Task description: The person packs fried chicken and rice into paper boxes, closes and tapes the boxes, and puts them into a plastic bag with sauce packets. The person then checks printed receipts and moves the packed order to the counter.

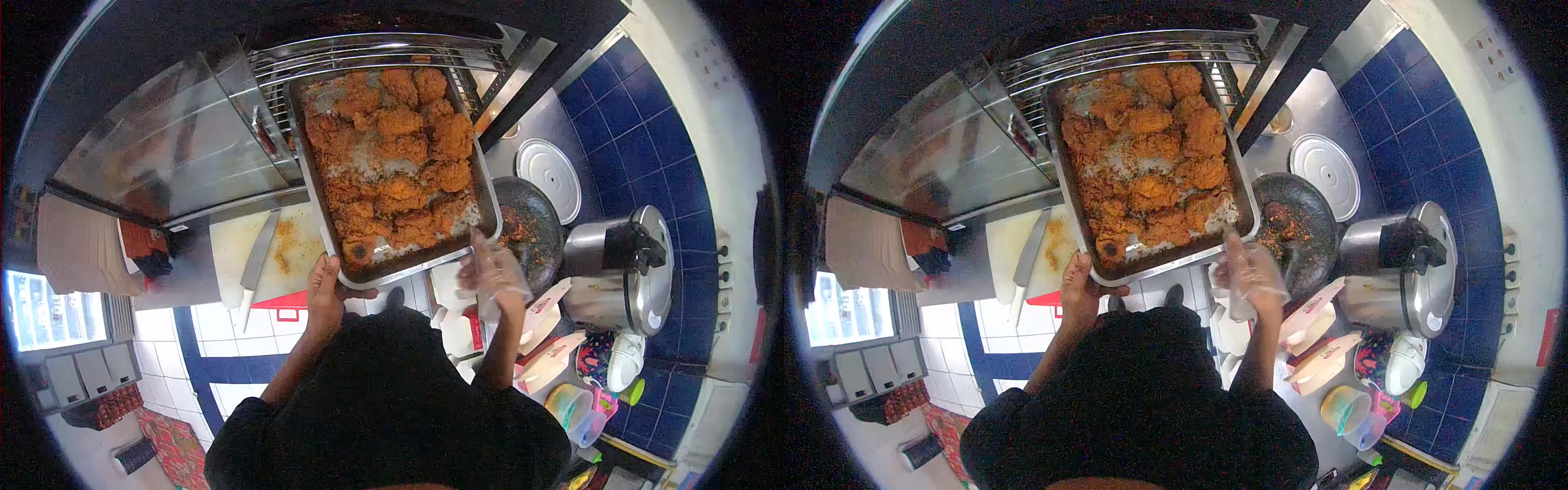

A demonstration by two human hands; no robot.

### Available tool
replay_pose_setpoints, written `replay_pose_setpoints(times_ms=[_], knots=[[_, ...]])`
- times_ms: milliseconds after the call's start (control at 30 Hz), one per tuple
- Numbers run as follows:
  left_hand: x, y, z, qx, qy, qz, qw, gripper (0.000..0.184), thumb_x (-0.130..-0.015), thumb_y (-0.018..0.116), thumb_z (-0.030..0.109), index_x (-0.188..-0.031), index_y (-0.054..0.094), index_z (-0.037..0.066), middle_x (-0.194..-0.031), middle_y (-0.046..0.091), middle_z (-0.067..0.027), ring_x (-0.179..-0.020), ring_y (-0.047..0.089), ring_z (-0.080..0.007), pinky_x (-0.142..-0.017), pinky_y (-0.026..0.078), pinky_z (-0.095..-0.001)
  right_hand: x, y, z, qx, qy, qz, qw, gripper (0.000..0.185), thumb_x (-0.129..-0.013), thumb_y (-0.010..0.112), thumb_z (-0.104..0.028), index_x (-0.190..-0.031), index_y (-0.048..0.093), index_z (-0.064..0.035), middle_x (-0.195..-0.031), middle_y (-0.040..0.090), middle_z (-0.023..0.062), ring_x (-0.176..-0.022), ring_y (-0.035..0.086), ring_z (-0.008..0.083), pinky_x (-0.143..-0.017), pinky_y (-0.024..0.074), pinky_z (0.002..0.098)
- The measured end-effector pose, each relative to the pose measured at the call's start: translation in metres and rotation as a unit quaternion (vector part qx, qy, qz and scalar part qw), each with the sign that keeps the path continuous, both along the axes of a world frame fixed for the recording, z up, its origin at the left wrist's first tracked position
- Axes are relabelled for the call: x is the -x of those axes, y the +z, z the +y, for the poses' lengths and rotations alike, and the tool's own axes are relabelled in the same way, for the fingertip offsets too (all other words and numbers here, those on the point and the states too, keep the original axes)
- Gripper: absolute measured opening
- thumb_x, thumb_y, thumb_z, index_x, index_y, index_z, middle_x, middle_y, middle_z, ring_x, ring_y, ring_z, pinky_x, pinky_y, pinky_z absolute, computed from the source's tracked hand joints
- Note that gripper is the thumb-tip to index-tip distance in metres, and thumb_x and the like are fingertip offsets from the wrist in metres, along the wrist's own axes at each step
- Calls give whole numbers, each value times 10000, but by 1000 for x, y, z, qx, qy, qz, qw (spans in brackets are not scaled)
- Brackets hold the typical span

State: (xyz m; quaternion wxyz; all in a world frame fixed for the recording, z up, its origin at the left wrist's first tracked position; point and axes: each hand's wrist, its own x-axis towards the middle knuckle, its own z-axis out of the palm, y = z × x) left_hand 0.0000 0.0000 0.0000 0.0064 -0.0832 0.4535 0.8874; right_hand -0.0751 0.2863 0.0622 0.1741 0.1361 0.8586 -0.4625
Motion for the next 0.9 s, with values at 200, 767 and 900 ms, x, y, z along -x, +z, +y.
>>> replay_pose_setpoints(times_ms=[200,767,900], knots=[[2,2,1,0,15,-17,1000,402,-1052,421,364,-1220,497,6,-1110,665,-154,-920,706,-255,-674,642,-413,64,64,-42,-318,-60,397,859,558,-928,587,-523,-909,688,25,-849,668,274,-846,645,463,-765,510,507],[6,5,15,40,34,-54,997,528,-1022,428,421,-1297,476,-28,-1193,618,-209,-922,673,-335,-680,607,-435,31,61,-38,-185,-130,554,801,374,-782,780,-284,-978,630,-4,-860,677,178,-766,690,336,-715,571,427],[5,-10,-4,46,23,-57,997,543,-1024,419,416,-1272,471,-64,-1122,639,-229,-845,689,-355,-681,602,-449,-55,62,37,170,-263,405,859,369,-884,713,-332,-1033,644,-1,-937,705,166,-775,697,282,-696,566,404]])
